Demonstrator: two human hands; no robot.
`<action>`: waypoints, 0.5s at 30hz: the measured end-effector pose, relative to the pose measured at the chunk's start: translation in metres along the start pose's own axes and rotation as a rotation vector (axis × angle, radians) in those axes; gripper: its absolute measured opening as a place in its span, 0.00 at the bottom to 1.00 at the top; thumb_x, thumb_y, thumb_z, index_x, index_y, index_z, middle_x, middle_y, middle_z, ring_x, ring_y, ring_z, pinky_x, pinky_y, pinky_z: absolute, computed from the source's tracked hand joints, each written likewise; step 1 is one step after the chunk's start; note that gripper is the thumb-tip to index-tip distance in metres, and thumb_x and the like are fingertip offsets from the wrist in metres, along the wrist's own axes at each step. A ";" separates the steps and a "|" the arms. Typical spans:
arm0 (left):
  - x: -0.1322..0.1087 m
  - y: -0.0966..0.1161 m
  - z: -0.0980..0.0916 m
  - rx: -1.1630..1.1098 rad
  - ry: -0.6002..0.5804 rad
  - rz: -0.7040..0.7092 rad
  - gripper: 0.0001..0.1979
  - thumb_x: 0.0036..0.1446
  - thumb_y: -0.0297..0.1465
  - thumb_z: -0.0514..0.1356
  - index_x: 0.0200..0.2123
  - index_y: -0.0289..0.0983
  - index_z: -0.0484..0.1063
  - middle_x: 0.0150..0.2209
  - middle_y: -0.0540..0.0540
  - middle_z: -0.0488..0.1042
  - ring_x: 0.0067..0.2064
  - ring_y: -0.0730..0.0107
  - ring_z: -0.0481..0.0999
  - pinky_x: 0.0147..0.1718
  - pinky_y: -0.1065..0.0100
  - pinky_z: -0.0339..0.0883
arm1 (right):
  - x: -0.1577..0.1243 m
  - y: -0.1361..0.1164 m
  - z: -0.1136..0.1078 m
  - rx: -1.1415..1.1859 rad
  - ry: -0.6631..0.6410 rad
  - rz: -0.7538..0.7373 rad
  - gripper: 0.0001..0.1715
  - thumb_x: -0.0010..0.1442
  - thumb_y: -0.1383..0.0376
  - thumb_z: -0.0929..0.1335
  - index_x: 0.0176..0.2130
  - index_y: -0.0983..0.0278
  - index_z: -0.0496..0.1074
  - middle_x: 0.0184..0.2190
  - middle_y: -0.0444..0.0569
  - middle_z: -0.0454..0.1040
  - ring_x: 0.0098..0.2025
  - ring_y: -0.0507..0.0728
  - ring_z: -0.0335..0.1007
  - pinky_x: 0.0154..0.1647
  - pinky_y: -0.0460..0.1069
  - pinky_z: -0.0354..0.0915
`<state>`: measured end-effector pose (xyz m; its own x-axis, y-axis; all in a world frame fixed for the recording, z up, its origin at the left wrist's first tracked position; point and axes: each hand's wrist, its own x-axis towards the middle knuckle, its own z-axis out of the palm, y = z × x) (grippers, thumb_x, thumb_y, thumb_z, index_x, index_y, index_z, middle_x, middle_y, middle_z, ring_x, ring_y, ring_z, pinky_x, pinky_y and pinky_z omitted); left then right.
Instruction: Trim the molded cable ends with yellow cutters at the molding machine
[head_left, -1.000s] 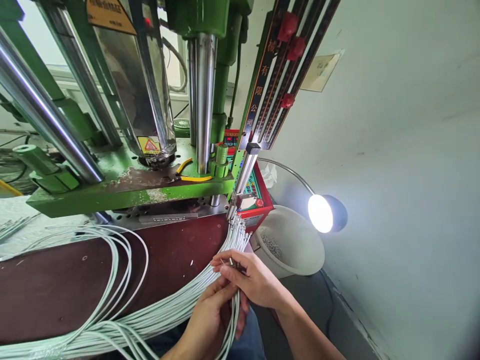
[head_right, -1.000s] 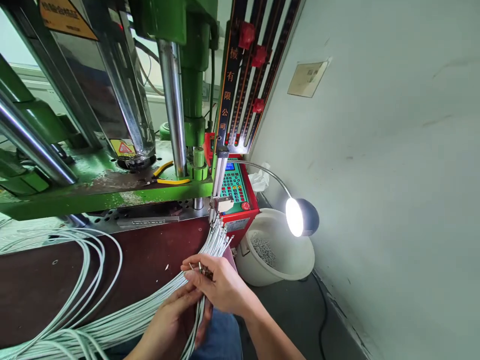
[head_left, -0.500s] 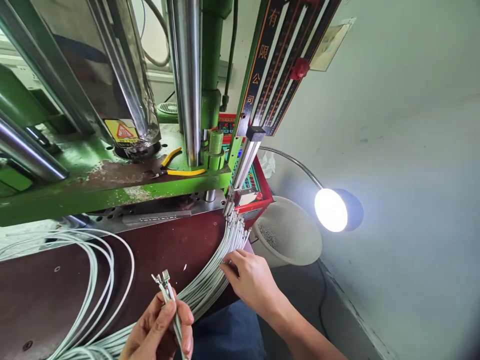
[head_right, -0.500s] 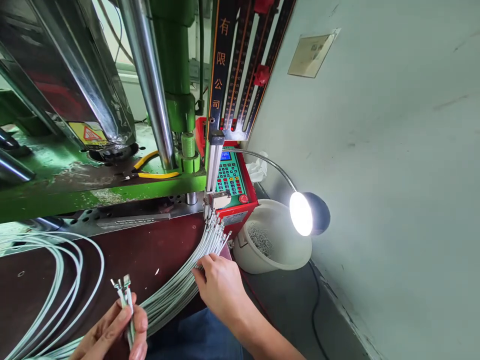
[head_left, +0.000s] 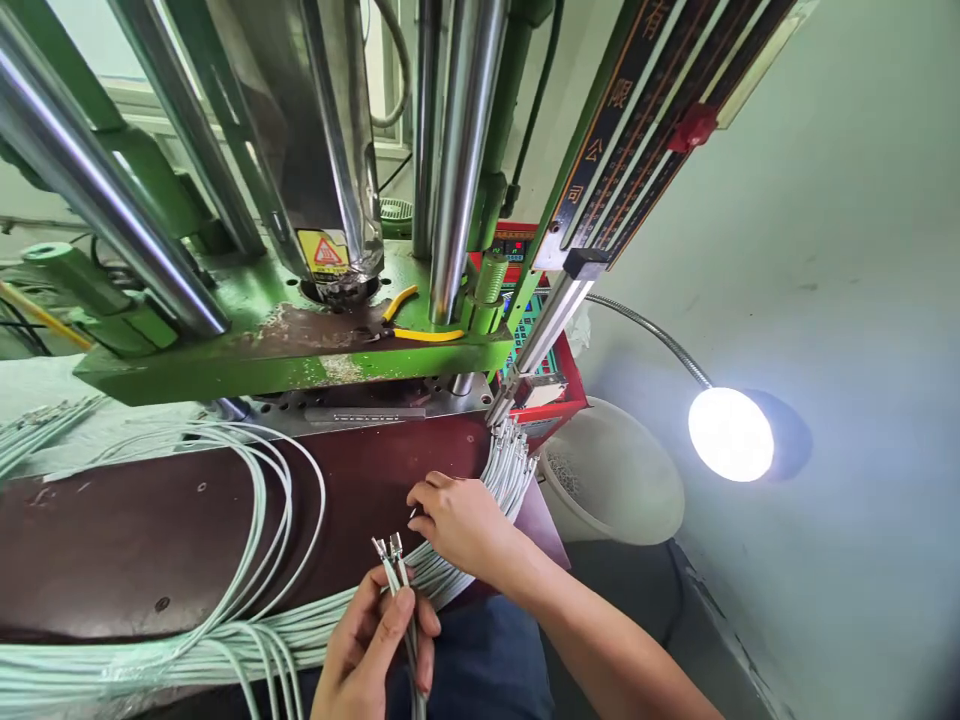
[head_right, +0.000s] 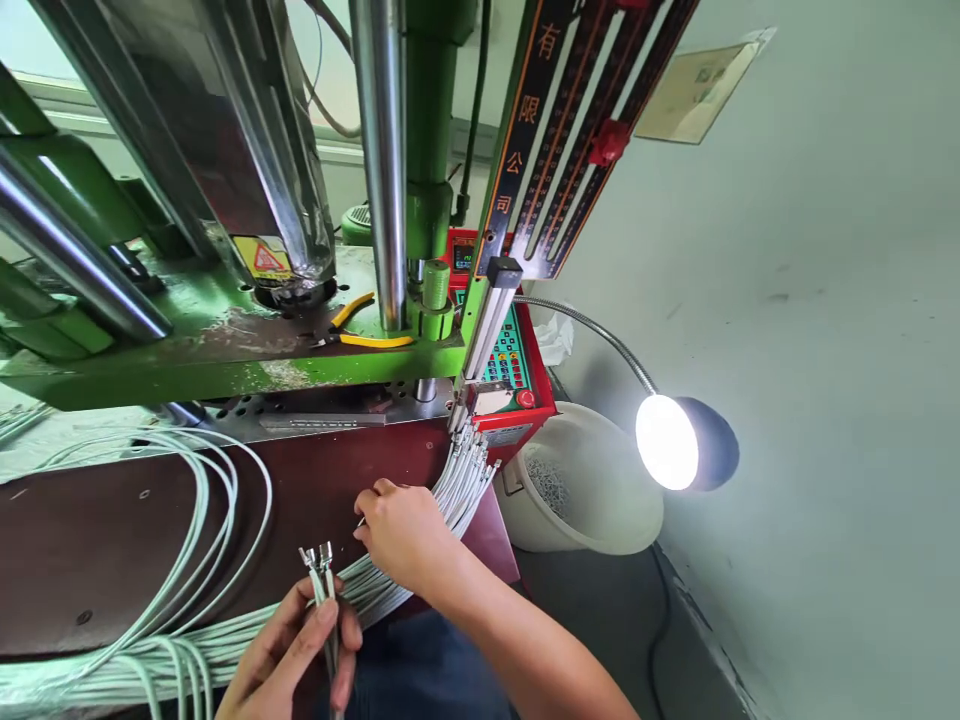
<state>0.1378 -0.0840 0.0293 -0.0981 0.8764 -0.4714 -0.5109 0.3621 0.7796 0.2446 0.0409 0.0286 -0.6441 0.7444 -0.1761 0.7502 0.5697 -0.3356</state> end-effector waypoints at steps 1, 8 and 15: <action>-0.001 0.000 -0.001 -0.023 -0.001 -0.010 0.16 0.52 0.46 0.67 0.36 0.42 0.71 0.26 0.52 0.76 0.19 0.76 0.67 0.21 0.72 0.61 | 0.006 -0.003 0.002 -0.022 -0.025 -0.019 0.09 0.65 0.66 0.64 0.40 0.64 0.74 0.42 0.53 0.78 0.43 0.59 0.76 0.37 0.49 0.67; -0.003 -0.003 -0.007 -0.148 -0.104 -0.035 0.17 0.57 0.47 0.63 0.39 0.39 0.70 0.27 0.49 0.78 0.20 0.72 0.72 0.23 0.69 0.65 | -0.009 0.003 -0.019 0.043 -0.061 -0.099 0.12 0.67 0.69 0.62 0.40 0.67 0.75 0.40 0.54 0.79 0.41 0.58 0.76 0.39 0.49 0.67; 0.004 -0.015 -0.002 -0.046 -0.284 -0.070 0.20 0.53 0.46 0.67 0.38 0.38 0.68 0.30 0.47 0.80 0.17 0.74 0.71 0.18 0.71 0.63 | -0.052 0.004 -0.047 0.816 -0.031 0.013 0.16 0.66 0.58 0.66 0.50 0.61 0.75 0.42 0.47 0.81 0.41 0.53 0.76 0.42 0.47 0.69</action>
<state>0.1429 -0.0864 0.0152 0.1781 0.9060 -0.3840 -0.5468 0.4156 0.7269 0.2883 0.0210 0.0803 -0.6487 0.7325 -0.2063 0.4206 0.1191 -0.8994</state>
